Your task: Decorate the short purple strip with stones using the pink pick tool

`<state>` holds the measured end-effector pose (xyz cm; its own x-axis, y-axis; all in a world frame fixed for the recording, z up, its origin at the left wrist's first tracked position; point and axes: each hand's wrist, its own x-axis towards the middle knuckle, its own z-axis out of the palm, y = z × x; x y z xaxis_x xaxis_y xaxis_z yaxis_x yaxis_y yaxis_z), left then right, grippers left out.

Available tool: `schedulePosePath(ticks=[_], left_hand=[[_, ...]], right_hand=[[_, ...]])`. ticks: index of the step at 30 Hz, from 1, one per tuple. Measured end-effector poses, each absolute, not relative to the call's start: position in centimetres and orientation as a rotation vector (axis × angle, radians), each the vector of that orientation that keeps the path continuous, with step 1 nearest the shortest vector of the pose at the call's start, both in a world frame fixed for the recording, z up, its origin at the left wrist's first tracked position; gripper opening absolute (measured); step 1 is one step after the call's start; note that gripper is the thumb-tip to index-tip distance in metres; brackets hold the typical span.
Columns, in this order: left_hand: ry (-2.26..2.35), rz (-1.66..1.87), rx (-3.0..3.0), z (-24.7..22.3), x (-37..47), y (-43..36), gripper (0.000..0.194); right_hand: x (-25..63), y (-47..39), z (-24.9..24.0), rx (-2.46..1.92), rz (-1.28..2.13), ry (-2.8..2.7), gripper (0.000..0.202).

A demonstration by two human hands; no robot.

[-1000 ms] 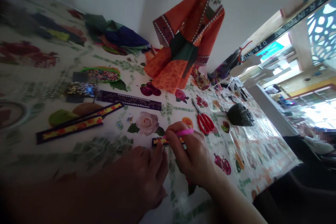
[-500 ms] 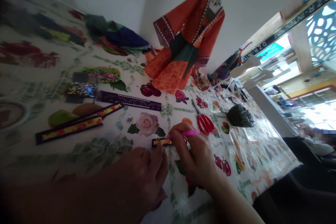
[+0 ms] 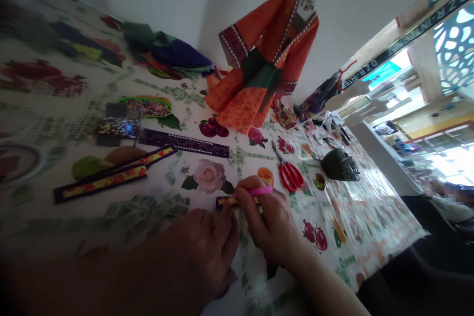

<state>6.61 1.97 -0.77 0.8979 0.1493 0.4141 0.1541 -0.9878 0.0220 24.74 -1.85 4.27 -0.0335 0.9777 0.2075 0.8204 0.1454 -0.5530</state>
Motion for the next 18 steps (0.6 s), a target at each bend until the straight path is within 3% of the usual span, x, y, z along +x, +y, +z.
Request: schedulePosePath(ticks=[10,15,18], left_hand=[[-0.222,-0.615,-3.007,-1.0,7.1,1.8,0.049],[-0.236,-0.869,-2.944,-1.6,7.2,1.8,0.032],[-0.186,-0.804,-3.117,-1.8,7.4,1.9,0.026]], right_hand=[[23.2,1.4,6.9,-1.600,0.328,-1.858,0.020],[21.0,5.0,5.5,-1.481,0.403,-1.950,0.018],[20.1,6.0,5.0,-1.484,0.428,-1.952,0.023]])
